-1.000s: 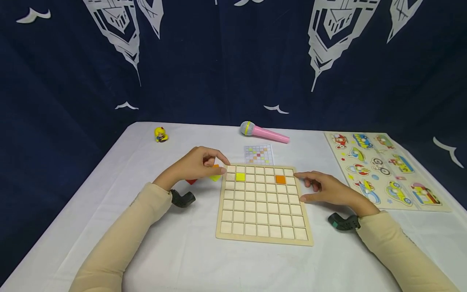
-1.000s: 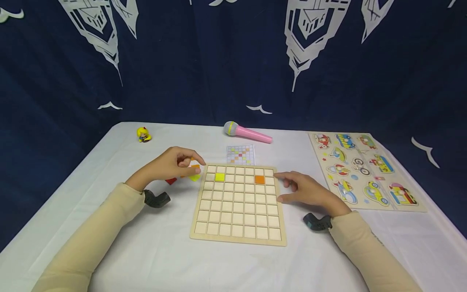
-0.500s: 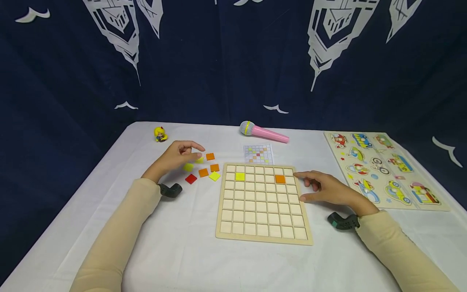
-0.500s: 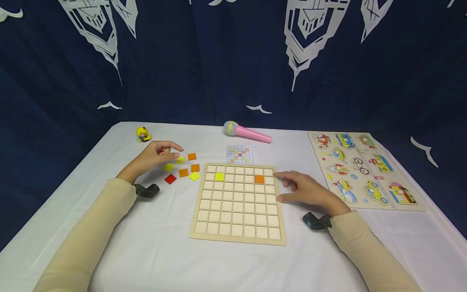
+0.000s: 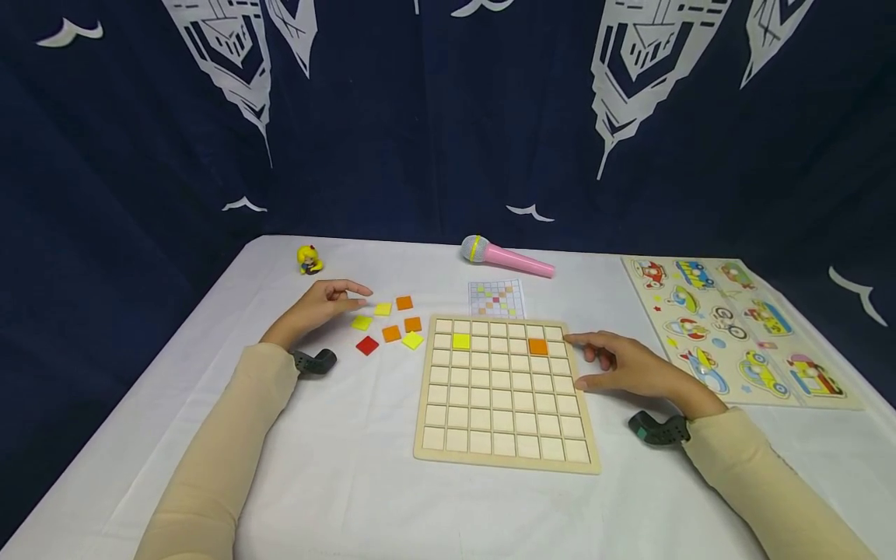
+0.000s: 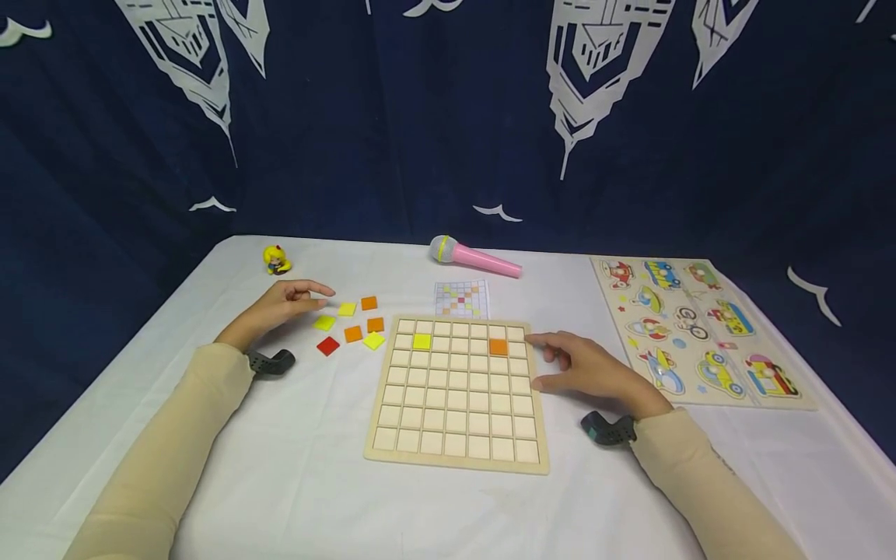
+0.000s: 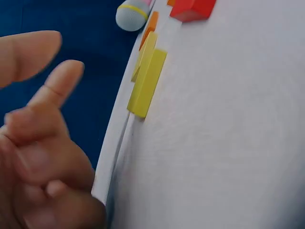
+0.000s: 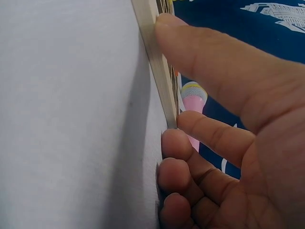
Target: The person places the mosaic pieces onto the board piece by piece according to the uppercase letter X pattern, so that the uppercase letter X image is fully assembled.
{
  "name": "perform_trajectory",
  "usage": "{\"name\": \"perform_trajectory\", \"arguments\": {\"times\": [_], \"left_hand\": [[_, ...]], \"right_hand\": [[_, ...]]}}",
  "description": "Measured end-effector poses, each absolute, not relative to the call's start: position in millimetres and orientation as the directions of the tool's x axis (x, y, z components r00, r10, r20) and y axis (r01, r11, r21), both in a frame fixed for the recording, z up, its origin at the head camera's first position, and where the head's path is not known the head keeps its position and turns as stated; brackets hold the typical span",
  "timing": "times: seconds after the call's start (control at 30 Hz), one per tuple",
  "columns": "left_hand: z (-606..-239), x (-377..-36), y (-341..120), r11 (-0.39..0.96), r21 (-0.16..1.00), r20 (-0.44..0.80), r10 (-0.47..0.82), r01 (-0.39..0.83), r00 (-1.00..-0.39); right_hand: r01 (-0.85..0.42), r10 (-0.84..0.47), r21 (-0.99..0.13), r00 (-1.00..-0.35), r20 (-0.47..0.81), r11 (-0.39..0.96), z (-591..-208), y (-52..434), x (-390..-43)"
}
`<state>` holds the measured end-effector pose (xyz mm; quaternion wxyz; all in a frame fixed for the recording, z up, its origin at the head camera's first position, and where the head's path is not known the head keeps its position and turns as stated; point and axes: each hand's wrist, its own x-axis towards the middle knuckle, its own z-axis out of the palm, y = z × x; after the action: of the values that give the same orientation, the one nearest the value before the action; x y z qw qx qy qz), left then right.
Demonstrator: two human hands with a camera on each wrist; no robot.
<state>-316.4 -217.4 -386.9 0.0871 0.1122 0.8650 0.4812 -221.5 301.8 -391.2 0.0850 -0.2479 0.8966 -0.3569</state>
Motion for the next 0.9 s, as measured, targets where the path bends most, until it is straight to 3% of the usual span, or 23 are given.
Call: {"name": "perform_trajectory", "arguments": {"times": [0.23,0.47,0.9], "left_hand": [[-393,-318,-224,0.575,0.813,-0.116,0.313,0.09,-0.943],[-391,-319,-229,0.538,0.84,-0.163,0.374,0.071,-0.913],[-390,-322,-234,0.619,0.777,-0.177,0.388,0.114,-0.904]], "right_hand": [[-0.383,-0.508,-0.687,-0.861,0.024,0.617,-391,302,-220],[-0.387,-0.506,-0.684,-0.862,0.031,0.618,-391,302,-221],[-0.394,-0.514,-0.688,-0.857,0.036,0.61,-390,301,-220]]}}
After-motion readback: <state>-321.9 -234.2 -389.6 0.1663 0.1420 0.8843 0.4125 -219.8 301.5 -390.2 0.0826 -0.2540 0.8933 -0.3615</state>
